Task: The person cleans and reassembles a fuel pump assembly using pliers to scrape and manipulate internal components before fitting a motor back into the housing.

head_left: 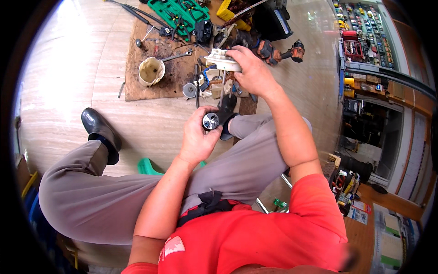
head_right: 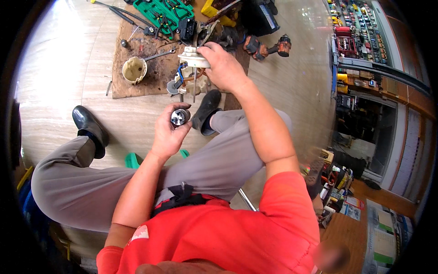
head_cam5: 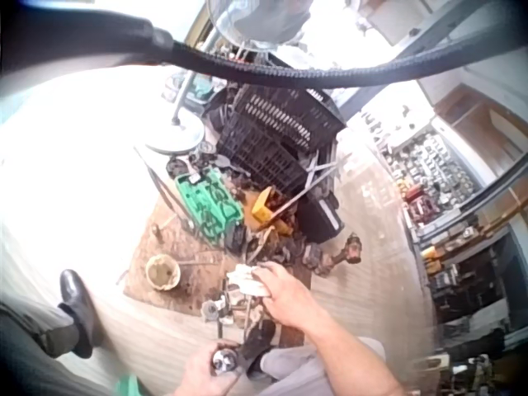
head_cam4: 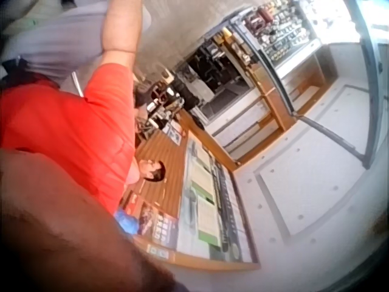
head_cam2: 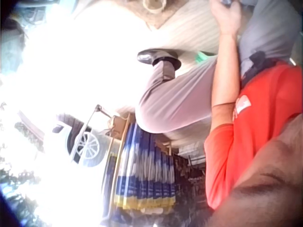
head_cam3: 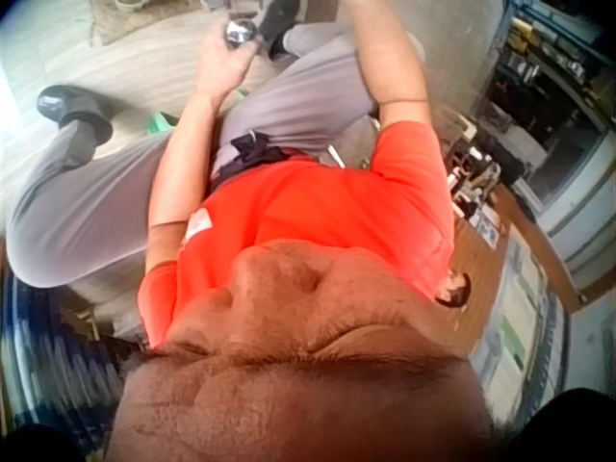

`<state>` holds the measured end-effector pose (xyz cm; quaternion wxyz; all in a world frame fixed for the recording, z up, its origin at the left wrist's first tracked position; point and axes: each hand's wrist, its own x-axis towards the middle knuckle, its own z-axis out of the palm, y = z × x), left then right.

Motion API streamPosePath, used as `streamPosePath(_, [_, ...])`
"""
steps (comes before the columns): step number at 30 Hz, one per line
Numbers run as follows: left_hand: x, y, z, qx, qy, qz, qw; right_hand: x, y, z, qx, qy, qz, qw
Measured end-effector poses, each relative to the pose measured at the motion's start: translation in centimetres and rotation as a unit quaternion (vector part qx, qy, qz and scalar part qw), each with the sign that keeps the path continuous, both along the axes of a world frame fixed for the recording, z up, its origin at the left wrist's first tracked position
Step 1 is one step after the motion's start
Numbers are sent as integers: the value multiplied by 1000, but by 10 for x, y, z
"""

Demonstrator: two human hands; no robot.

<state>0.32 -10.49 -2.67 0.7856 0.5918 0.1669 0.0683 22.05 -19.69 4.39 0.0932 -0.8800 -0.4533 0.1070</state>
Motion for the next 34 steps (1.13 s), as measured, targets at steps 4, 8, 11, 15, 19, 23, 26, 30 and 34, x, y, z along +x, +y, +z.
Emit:
streamPosePath(4, [1, -1, 2, -10, 8, 11, 1000, 6, -6, -11, -11, 1, -32, 999])
streamPosePath(8, [3, 2, 4, -30, 46, 33, 998, 15, -7, -22, -63, -13, -105, 992])
streamPosePath(11, [3, 0, -12, -127, 82, 78, 985, 25, -6, -32, -101, -15, -169, 980])
streamPosePath(15, [5, 3, -21, -188, 148, 157, 958, 41, -5, -43, -123, -30, -247, 961])
streamPosePath(19, [5, 7, -22, -188, 161, 166, 955, 50, 0, -51, -155, -12, -304, 940])
streamPosePath(23, [5, 10, -19, -193, 173, 166, 951, 63, -3, -70, -179, 9, -331, 926])
streamPosePath(26, [5, 14, -16, -213, 171, 174, 946, 70, 1, -77, -200, 65, -349, 913])
streamPosePath(30, [3, 18, -17, -248, 162, 168, 940, 78, 3, -86, -138, 60, -379, 913])
streamPosePath(34, [2, 21, -14, -244, 152, 189, 939, 87, 24, -68, -35, 15, -368, 929])
